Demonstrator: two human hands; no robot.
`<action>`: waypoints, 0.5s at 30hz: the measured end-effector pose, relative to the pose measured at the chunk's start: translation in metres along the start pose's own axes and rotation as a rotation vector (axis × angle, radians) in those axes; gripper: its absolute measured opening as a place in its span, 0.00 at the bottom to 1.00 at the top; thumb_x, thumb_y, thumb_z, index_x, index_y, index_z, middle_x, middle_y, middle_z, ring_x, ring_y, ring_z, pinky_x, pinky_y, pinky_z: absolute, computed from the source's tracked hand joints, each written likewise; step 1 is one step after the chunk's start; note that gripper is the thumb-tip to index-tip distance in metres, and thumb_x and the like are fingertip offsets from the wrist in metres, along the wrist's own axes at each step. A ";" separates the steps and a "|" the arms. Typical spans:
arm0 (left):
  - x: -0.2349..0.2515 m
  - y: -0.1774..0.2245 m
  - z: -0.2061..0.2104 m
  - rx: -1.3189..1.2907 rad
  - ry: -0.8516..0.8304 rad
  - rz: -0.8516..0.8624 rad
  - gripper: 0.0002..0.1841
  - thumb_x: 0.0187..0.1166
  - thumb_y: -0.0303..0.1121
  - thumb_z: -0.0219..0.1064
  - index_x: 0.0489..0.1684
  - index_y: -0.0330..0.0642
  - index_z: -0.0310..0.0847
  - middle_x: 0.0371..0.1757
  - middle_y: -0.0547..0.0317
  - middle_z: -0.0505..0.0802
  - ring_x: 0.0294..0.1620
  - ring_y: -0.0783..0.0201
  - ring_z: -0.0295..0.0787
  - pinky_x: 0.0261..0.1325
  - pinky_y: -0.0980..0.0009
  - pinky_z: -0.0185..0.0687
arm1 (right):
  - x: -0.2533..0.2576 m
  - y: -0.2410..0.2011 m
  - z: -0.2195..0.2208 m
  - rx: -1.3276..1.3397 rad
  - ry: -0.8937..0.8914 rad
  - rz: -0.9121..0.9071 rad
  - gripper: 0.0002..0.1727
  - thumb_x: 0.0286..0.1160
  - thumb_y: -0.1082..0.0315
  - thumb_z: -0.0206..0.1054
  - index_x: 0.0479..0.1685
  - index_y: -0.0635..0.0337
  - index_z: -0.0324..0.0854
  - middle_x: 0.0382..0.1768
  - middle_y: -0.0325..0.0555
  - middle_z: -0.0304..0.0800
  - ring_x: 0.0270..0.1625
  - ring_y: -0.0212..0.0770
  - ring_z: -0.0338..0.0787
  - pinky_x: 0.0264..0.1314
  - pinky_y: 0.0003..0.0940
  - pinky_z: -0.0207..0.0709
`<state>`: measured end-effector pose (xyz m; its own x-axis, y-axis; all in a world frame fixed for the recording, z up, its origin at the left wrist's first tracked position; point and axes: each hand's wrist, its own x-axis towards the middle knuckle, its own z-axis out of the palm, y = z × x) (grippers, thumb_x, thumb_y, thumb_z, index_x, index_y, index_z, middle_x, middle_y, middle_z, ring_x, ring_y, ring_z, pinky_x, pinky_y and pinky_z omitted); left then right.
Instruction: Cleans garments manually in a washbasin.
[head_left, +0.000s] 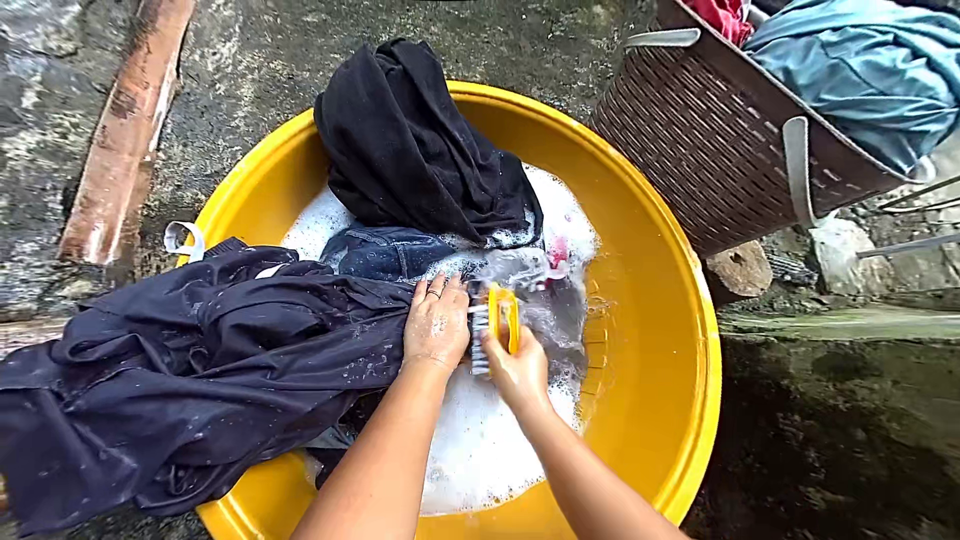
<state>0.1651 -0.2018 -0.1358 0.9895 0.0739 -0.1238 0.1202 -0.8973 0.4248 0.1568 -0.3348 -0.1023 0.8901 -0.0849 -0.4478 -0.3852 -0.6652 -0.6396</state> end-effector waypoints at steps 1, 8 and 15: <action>-0.001 0.002 -0.005 -0.012 -0.041 -0.014 0.19 0.87 0.26 0.53 0.70 0.36 0.83 0.81 0.51 0.82 0.90 0.50 0.66 0.93 0.47 0.46 | -0.008 -0.008 0.004 0.013 -0.016 -0.008 0.23 0.79 0.54 0.73 0.58 0.64 0.80 0.34 0.51 0.88 0.37 0.48 0.89 0.46 0.53 0.82; 0.003 -0.001 -0.009 0.028 -0.188 0.071 0.19 0.86 0.32 0.57 0.70 0.55 0.88 0.83 0.67 0.80 0.92 0.52 0.61 0.93 0.42 0.42 | 0.098 -0.058 0.005 -0.351 -0.042 0.053 0.35 0.80 0.44 0.67 0.73 0.66 0.75 0.58 0.68 0.89 0.65 0.66 0.88 0.65 0.69 0.78; 0.003 0.003 -0.002 0.020 -0.121 -0.004 0.17 0.79 0.27 0.63 0.64 0.48 0.90 0.81 0.55 0.82 0.89 0.49 0.65 0.93 0.45 0.45 | 0.008 0.021 -0.012 -0.227 -0.142 -0.062 0.29 0.76 0.49 0.72 0.64 0.64 0.78 0.39 0.53 0.91 0.44 0.51 0.93 0.52 0.56 0.85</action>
<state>0.1686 -0.2032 -0.1336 0.9721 0.0255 -0.2331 0.1212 -0.9056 0.4063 0.1590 -0.3586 -0.1115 0.8610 0.0557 -0.5056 -0.2523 -0.8164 -0.5194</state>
